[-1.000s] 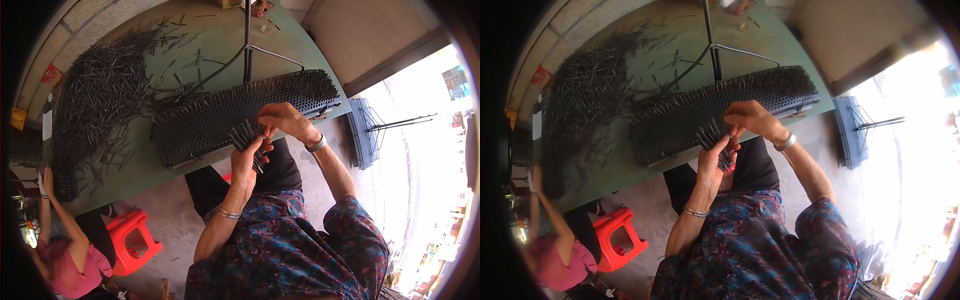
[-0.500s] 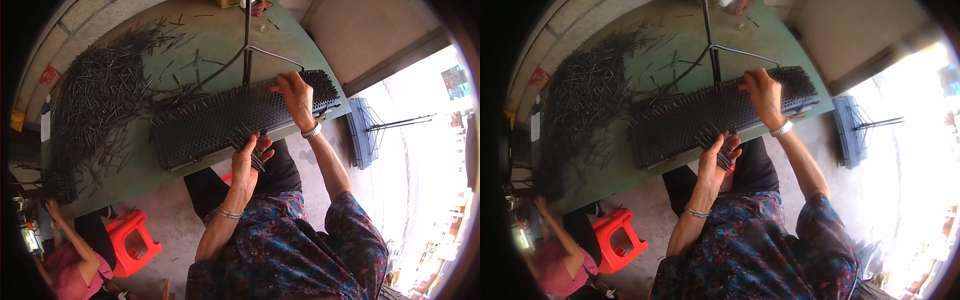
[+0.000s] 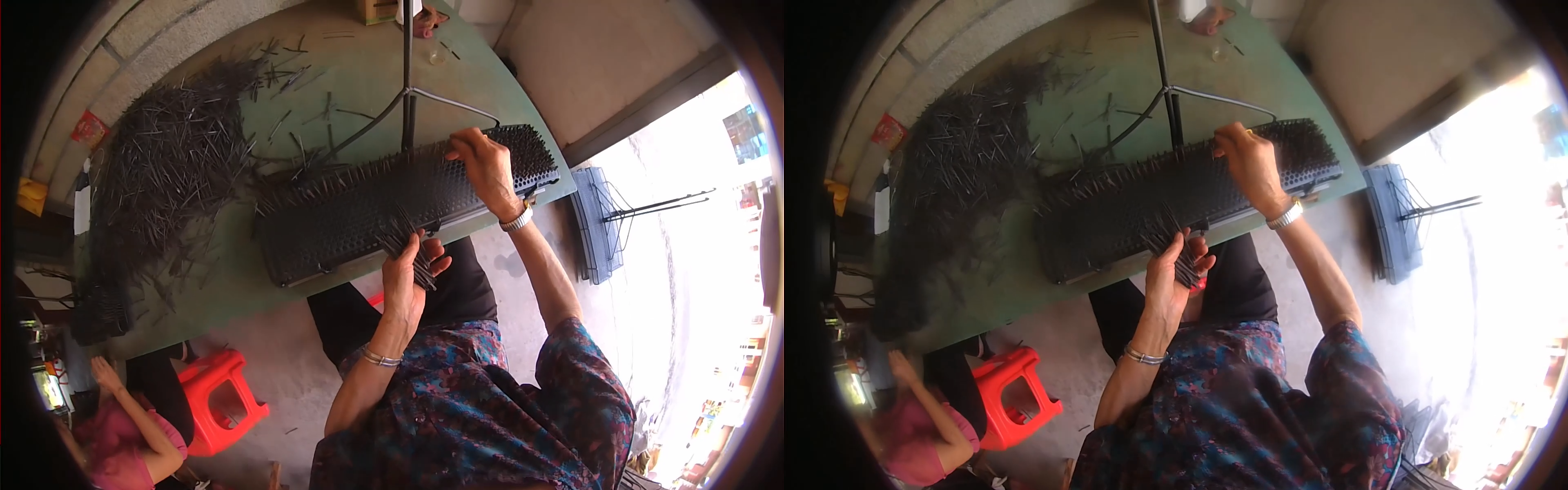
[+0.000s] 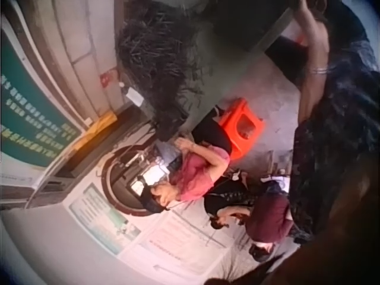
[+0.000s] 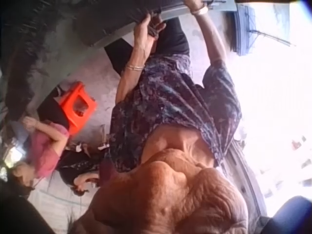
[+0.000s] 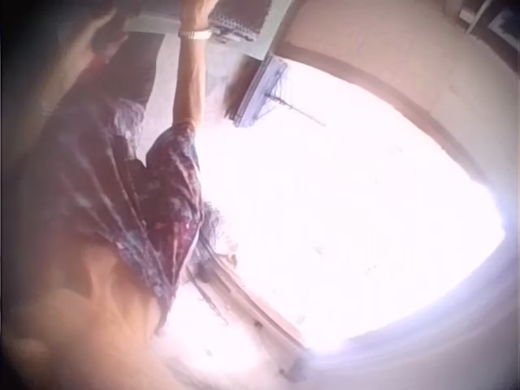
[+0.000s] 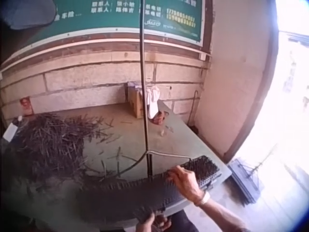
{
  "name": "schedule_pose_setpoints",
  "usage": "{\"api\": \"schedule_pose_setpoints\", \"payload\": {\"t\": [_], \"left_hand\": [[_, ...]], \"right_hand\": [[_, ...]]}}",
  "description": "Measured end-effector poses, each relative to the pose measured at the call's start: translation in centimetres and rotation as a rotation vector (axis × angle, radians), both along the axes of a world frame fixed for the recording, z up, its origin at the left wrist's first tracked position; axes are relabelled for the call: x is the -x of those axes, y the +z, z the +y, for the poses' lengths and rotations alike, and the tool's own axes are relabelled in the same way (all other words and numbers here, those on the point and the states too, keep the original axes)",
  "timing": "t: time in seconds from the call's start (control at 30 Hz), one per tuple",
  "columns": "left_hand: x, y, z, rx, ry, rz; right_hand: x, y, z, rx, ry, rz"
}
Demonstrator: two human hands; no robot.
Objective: Sorting thin metal rods and inserting them individually into a perforated sorting tray.
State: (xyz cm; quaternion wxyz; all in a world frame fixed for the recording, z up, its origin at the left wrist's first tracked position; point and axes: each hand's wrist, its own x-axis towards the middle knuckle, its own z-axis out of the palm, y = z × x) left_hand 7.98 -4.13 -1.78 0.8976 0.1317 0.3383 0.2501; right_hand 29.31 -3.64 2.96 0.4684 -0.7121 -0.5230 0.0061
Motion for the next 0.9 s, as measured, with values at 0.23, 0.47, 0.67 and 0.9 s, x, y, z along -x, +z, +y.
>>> {"api": "schedule_pose_setpoints", "payload": {"t": [0.23,0.47,0.67,0.9], "left_hand": [[0.5,0.2,-0.6,0.046,-0.018,0.091],[0.2,-0.5,-0.5,-0.041,-0.002,0.001],[0.1,0.2,-0.6,-0.048,0.013,0.019],[0.3,1.1,-0.6,-0.112,0.000,0.039]], "right_hand": [[0.1,-2.5,0.1,0.071,0.001,-0.260],[1.1,-1.8,0.7,0.243,-0.143,-0.246],[1.4,-3.0,-0.6,0.148,-0.187,-0.370],[5.2,1.1,-3.3,0.457,0.266,0.571]]}}
